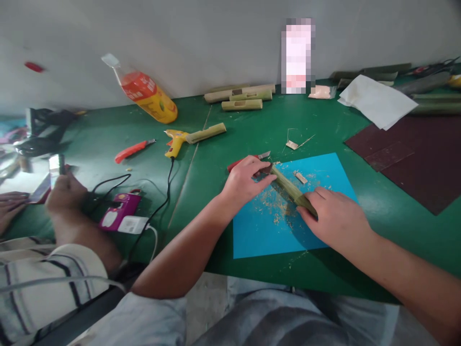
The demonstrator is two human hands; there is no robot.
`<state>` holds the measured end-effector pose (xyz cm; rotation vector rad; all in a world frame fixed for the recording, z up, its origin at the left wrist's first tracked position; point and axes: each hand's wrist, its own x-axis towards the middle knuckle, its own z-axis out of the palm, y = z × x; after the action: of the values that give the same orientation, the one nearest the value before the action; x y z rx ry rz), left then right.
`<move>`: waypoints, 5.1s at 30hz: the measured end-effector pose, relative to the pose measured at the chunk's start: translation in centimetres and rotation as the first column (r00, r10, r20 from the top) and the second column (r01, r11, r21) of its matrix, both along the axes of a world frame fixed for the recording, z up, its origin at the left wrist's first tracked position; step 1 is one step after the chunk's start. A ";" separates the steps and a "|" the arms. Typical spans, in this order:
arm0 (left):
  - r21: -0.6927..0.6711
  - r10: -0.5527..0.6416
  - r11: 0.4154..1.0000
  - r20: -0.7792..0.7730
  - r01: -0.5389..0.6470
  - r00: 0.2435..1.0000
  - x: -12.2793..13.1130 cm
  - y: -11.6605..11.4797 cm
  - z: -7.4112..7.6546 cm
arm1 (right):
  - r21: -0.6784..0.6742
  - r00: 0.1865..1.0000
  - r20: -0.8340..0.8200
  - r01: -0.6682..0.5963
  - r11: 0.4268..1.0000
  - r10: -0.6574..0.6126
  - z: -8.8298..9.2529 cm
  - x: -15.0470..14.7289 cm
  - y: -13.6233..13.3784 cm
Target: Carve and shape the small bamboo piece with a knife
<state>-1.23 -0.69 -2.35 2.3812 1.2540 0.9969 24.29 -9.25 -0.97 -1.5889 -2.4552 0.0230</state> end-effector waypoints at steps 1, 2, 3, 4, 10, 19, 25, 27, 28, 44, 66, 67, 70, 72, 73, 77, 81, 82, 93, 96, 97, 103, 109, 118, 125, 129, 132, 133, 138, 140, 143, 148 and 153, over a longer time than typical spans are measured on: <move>0.002 0.007 1.000 0.000 -0.007 1.000 0.1 0.1 0.0 | 0.004 1.000 -0.001 -0.004 1.000 0.004 0.0 0.0 0.0; 0.004 0.017 1.000 -0.003 -0.017 1.000 0.2 0.1 -0.1 | 0.008 1.000 -0.003 -0.008 1.000 0.008 0.0 0.0 0.0; 0.007 0.029 1.000 -0.006 -0.029 1.000 0.2 0.2 -0.1 | 0.012 1.000 -0.005 -0.011 1.000 0.011 -0.1 0.0 0.0; 0.012 0.039 0.999 -0.007 -0.039 0.999 0.2 0.3 -0.1 | 0.017 1.000 -0.010 -0.011 1.000 0.011 -0.1 0.0 -0.1; -0.003 0.031 1.000 0.027 -0.031 0.999 -0.3 0.5 -0.2 | 0.035 1.000 -0.017 -0.011 0.999 0.011 -0.1 0.1 -0.1; -0.059 0.005 0.998 0.023 -0.003 1.000 -0.4 0.3 -0.2 | 0.014 1.000 -0.005 0.000 1.000 0.000 -0.2 0.0 -0.2; -0.070 -0.004 0.998 0.020 0.006 1.000 -0.7 0.5 -0.4 | -0.005 1.000 -0.024 -0.002 1.000 0.002 -0.2 0.1 -0.1; -0.029 0.000 1.000 0.019 0.001 1.000 -0.7 0.6 -0.6 | -0.016 1.000 -0.022 0.001 1.000 -0.001 -0.1 0.1 -0.1; -0.003 0.002 1.000 0.020 -0.002 1.000 -0.6 0.7 -0.6 | -0.018 1.000 -0.019 0.003 1.000 -0.003 0.0 0.1 -0.1; 0.198 -0.083 0.975 -0.095 0.100 0.992 0.6 -0.8 -0.7 | -0.048 0.995 0.090 0.048 0.998 -0.044 1.0 -0.9 -0.6; 0.165 -0.060 0.984 -0.056 0.069 0.997 1.0 -1.5 -1.0 | -0.061 0.991 0.125 0.052 0.997 -0.044 1.2 -1.2 -0.8; 0.162 -0.083 0.983 -0.061 0.092 0.995 1.0 -1.5 -1.0 | -0.064 0.992 0.123 0.051 0.997 -0.042 1.2 -1.3 -0.8; 0.162 -0.092 0.982 -0.036 0.097 0.995 1.1 -1.4 -0.9 | -0.073 0.993 0.112 0.052 0.996 -0.044 1.2 -1.3 -0.7; 0.167 -0.061 0.984 -0.007 0.061 0.998 1.1 -1.4 -0.9 | -0.077 0.993 0.108 0.061 0.995 -0.053 1.1 -1.3 -0.7; 0.159 -0.067 0.985 -0.009 0.067 0.998 1.1 -1.4 -0.8 | -0.079 0.993 0.106 0.063 0.995 -0.055 1.1 -1.3 -0.7; 0.109 -0.116 0.987 0.005 0.115 0.993 1.2 -1.5 -0.7 | -0.072 0.994 0.097 0.054 0.996 -0.047 1.1 -1.3 -0.7; 0.091 -0.087 0.992 0.008 0.086 0.996 1.1 -1.5 -0.6 | -0.058 0.994 0.104 0.050 0.997 -0.044 1.1 -1.3 -0.8; 0.085 -0.102 0.991 0.003 0.102 0.995 1.0 -1.4 -0.6 | -0.051 0.994 0.105 0.043 0.998 -0.037 1.0 -1.3 -0.8; 0.153 -0.090 0.984 -0.015 0.092 0.996 0.9 -1.5 -0.9 | -0.023 0.992 0.126 0.021 1.000 -0.018 1.1 -1.7 -1.0; 0.150 -0.121 0.981 -0.018 0.123 0.992 0.8 -1.4 -0.9 | -0.034 0.992 0.127 0.019 0.999 -0.015 1.2 -1.7 -1.0; 0.147 -0.119 0.982 -0.011 0.119 0.993 0.7 -1.4 -0.9 | -0.036 0.992 0.127 0.018 0.999 -0.013 1.2 -1.7 -1.0; 0.153 -0.134 0.980 0.015 0.130 0.991 0.8 -1.4 -1.0 | -0.028 0.993 0.114 0.014 1.000 -0.011 1.1 -1.4 -1.0; 0.082 0.043 0.995 0.087 -0.050 0.995 -0.8 0.5 -1.1 | 0.079 0.993 0.116 -0.042 0.996 0.032 1.2 -0.3 -0.6; -0.096 -0.002 0.995 0.266 0.028 0.964 -0.7 -0.4 0.0 | 0.194 0.979 0.203 -0.046 0.980 0.006 1.8 3.9 1.7; -0.121 -0.166 0.973 0.224 0.196 0.960 -0.1 -1.4 -0.2 | 0.089 0.996 -0.043 -0.077 0.993 0.082 0.4 2.9 2.6; -0.121 -0.200 0.967 0.180 0.224 0.963 -0.3 -1.3 -0.3 | 0.050 0.965 -0.204 -0.157 0.986 0.164 -0.4 2.1 3.2; -0.085 -0.226 0.967 0.151 0.240 0.962 -0.3 -1.1 -0.3 | 0.080 0.947 -0.238 -0.201 0.976 0.214 -1.0 2.3 4.1; -0.064 -0.233 0.968 0.134 0.243 0.963 -0.3 -1.1 -0.3 | 0.088 0.943 -0.240 -0.215 0.973 0.230 -1.1 2.5 4.4; 0.036 -0.261 0.965 0.037 0.260 0.965 -0.3 -1.9 -0.2 | 0.058 0.901 -0.275 -0.333 0.941 0.336 -1.3 3.3 5.5; 0.035 -0.269 0.963 0.019 0.268 0.963 -0.9 -2.4 -0.3 | 0.040 0.893 -0.284 -0.353 0.935 0.349 -1.3 3.3 5.6; 0.035 -0.294 0.955 -0.009 0.294 0.956 -2.2 -3.0 -0.2 | 0.019 0.895 -0.292 -0.347 0.938 0.337 -1.3 3.2 5.7; 0.073 -0.226 0.972 0.011 0.225 0.974 -2.5 -3.1 0.5 | -0.036 0.908 -0.280 -0.333 0.942 0.311 -1.2 3.2 5.8; 0.029 -0.336 0.942 -0.009 0.336 0.942 -1.9 -2.5 0.7 | -0.086 0.920 -0.251 -0.330 0.940 0.300 -0.9 3.1 5.8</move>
<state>-3.08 -3.14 -1.61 2.5066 0.7961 0.9080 27.39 -3.48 -1.84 -1.1366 -2.5296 0.4032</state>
